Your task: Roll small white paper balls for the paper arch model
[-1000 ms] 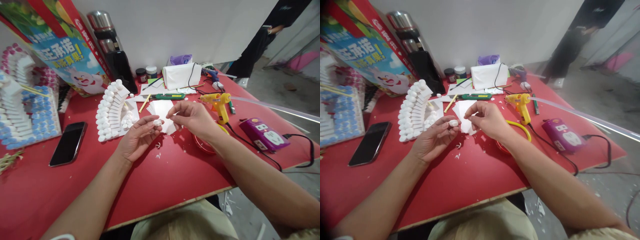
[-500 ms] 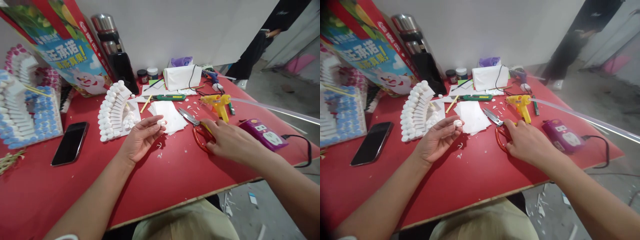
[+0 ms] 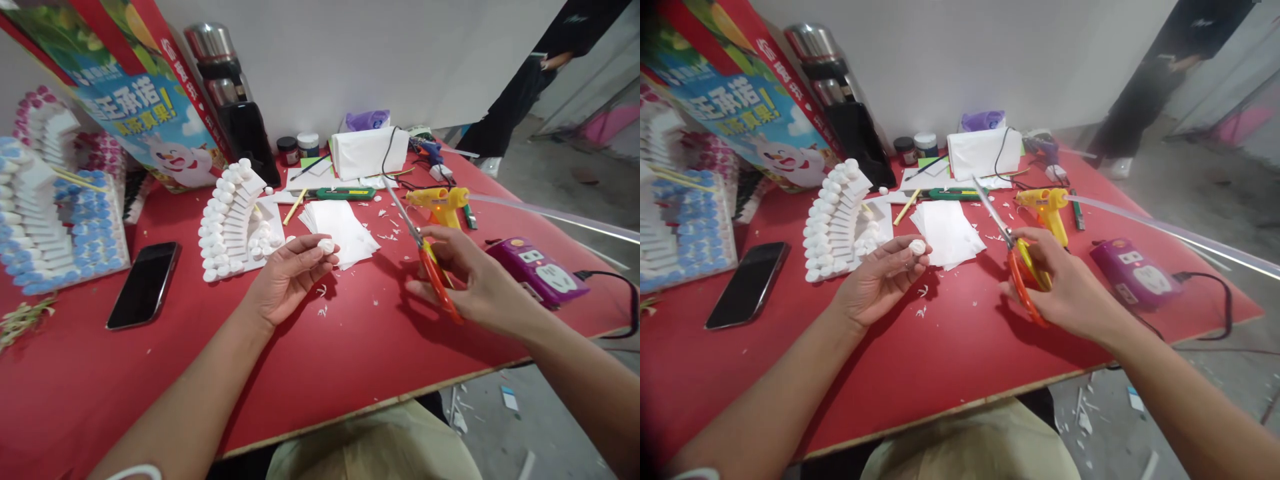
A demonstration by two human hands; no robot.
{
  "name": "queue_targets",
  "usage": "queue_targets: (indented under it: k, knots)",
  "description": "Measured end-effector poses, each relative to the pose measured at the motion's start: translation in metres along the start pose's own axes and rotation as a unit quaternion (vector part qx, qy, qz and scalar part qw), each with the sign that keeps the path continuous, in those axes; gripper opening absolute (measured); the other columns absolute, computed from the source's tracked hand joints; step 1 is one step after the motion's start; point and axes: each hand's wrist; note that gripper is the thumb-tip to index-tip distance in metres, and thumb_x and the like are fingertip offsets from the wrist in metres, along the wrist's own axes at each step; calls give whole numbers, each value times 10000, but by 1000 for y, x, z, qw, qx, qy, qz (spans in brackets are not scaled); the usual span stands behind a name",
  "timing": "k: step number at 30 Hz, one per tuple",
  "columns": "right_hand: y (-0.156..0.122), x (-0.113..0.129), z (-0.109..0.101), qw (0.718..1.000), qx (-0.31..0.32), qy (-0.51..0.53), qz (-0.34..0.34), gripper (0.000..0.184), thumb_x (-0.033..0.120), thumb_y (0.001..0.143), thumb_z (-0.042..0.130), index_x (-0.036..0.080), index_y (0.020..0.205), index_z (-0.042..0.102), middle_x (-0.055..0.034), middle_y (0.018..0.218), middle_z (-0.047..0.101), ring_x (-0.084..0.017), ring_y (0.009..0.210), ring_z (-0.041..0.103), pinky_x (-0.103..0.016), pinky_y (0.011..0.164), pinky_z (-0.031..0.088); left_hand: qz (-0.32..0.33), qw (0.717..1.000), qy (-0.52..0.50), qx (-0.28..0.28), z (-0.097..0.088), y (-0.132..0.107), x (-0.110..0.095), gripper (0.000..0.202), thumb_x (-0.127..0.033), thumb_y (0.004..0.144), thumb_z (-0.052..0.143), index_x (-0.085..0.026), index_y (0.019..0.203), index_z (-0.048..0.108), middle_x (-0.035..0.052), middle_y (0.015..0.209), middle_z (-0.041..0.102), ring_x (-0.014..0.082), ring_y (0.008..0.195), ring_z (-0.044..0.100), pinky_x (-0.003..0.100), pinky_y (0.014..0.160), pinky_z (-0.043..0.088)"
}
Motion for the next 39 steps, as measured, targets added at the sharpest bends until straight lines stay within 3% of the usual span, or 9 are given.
queue_targets:
  k: [3,11,17,31,39]
  knots:
    - [2,14,8,998,48,40,5,701,514,798,797,292,1369,456,-62,1002,678,-246,809,655,-354,691,544,-2,1000,-1,-5,2,1,0,224,-75,711,876,-129,915,802,66,923,797,131,809,758,184,796,616]
    - [6,39,29,997,60,-34,-47,610,612,789,790,264,1227,547,-33,977,696,-200,776,631,-313,689,484,15,999,30,-8,5,-2,3,225,-58,685,875,-147,871,783,38,881,786,172,844,757,315,920,611]
    - [8,43,31,996,61,-31,-53,598,635,805,769,255,1211,549,-28,973,703,-204,800,641,-310,698,470,20,998,49,38,3,-2,4,227,-93,743,852,-143,961,808,50,895,793,157,863,751,266,896,607]
    - [8,39,31,992,27,-68,-100,623,640,820,757,206,1232,581,-21,853,675,-168,684,620,-261,587,415,29,998,48,24,1,-1,5,154,-78,756,845,-128,895,801,50,869,790,162,847,761,243,831,633]
    - [6,35,29,989,14,-91,-114,557,508,855,777,194,1275,589,-38,896,698,-161,662,620,-254,573,417,24,998,45,33,2,-1,4,124,-76,767,838,-114,878,798,49,850,786,146,802,757,212,791,632]
Point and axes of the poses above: each hand's wrist, its own y-axis towards the middle knuckle, its own z-axis out of the palm, x = y × z
